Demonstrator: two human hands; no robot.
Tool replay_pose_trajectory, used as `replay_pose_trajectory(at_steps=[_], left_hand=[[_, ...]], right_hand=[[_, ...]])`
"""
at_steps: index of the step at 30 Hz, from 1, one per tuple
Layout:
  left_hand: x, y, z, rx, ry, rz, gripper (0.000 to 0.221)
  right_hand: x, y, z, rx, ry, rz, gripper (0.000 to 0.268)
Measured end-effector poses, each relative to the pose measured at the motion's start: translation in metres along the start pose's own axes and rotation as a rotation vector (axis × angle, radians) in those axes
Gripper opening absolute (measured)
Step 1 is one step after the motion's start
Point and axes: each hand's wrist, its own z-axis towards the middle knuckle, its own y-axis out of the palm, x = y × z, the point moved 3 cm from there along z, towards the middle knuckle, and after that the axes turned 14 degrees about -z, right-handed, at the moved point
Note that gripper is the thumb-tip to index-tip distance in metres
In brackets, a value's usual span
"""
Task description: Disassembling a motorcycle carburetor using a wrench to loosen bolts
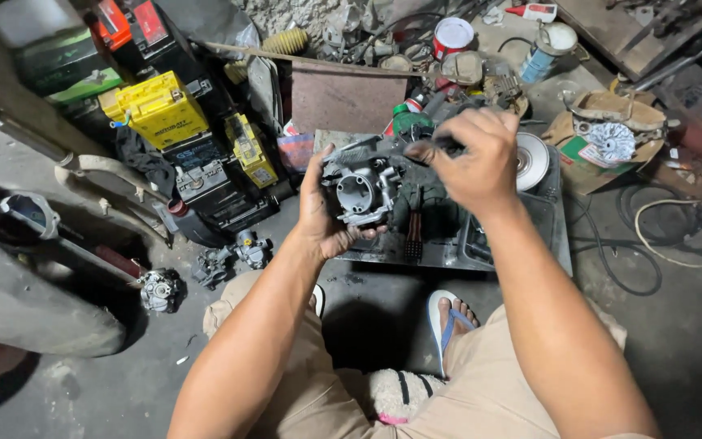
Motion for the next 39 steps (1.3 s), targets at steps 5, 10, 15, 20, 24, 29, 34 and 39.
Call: replay_pose_trajectory(at_steps=[5, 10, 15, 20, 24, 29, 34, 39], left_hand=[[0.002, -0.001, 0.006, -0.034, -0.002, -0.021, 0.085], [-0.004, 0.000, 0.005, -0.048, -0.040, -0.013, 0.090], [0.000, 0.007, -0.003, -0.074, 0.008, -0.089, 0.082], [-0.001, 0.011, -0.006, -0.071, 0.000, -0.093, 0.080], [-0.003, 0.005, -0.001, -0.105, -0.007, -0.132, 0.080], [0.000, 0.004, 0.001, -0.077, -0.010, -0.110, 0.083], [-0.002, 0.004, -0.005, -0.078, -0.011, -0.089, 0.080], [-0.002, 0.010, -0.012, -0.149, -0.013, -0.103, 0.079]], right_hand=[[0.035, 0.003, -0.005, -0.006, 0.045, 0.066, 0.042], [0.002, -0.005, 0.002, -0.008, 0.018, 0.058, 0.044], [0.045, 0.004, -0.009, -0.051, 0.122, 0.151, 0.037], [0.014, 0.011, -0.004, -0.083, 0.166, 0.262, 0.039], [0.035, 0.018, -0.009, -0.153, 0.276, 0.291, 0.038], [0.018, 0.014, -0.006, -0.227, 0.354, 0.365, 0.036], [0.033, 0.005, -0.003, -0.313, 0.294, 0.411, 0.034], [0.017, -0.002, 0.004, -0.336, 0.227, 0.410, 0.035]])
